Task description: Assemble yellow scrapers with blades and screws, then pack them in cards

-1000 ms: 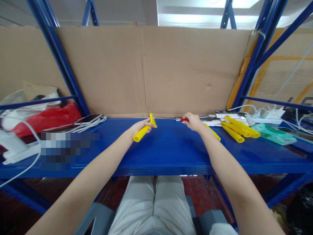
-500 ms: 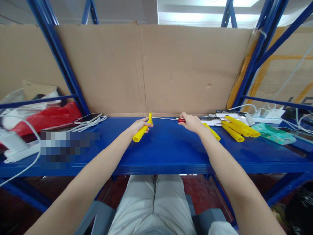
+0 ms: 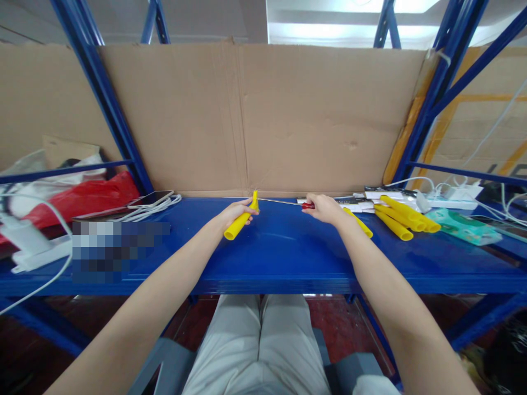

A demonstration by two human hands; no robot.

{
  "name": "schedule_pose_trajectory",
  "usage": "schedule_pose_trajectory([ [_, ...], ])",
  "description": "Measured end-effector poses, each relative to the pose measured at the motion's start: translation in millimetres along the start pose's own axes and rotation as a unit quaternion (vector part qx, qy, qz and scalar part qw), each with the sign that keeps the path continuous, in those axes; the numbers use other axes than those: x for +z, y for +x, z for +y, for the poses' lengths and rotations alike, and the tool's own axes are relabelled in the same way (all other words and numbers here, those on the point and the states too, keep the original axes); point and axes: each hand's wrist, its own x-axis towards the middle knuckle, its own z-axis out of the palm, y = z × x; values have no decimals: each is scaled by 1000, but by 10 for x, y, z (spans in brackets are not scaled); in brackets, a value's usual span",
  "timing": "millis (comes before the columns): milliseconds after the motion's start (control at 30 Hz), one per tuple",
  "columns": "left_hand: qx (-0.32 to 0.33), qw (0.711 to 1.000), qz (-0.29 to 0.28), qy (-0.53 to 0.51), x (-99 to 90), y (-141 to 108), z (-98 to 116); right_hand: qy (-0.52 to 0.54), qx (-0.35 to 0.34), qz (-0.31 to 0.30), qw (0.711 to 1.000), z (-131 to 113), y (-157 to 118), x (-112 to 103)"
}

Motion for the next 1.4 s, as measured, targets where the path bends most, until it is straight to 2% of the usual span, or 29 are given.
schedule_pose_trajectory([
  [200,-5,1000,-5,-8,-6,-7,14,-93,39,10,995,-101,-8,-35],
  [333,-14,999,-19,-23,-32,26,18,-144,26,23,989,-173,-17,-45],
  [467,-13,999,-30,-33,-61,73,2,-127,4,20,992,-196,-14,-28],
  [633,-5,999,-26,-34,-64,85,-8,-77,-26,-25,996,-156,23,28],
  [833,-9,999,-19,-31,-67,67,7,-97,-43,2,994,-138,23,28],
  [967,-15,999,-13,-27,-58,48,24,-123,-9,8,992,-186,-3,21],
  [1100,-15,1000,-8,-19,-31,8,43,-153,42,-17,987,-232,-11,17],
  [1400,-8,1000,-20,-16,-50,32,18,-106,32,2,994,-145,-12,-25],
])
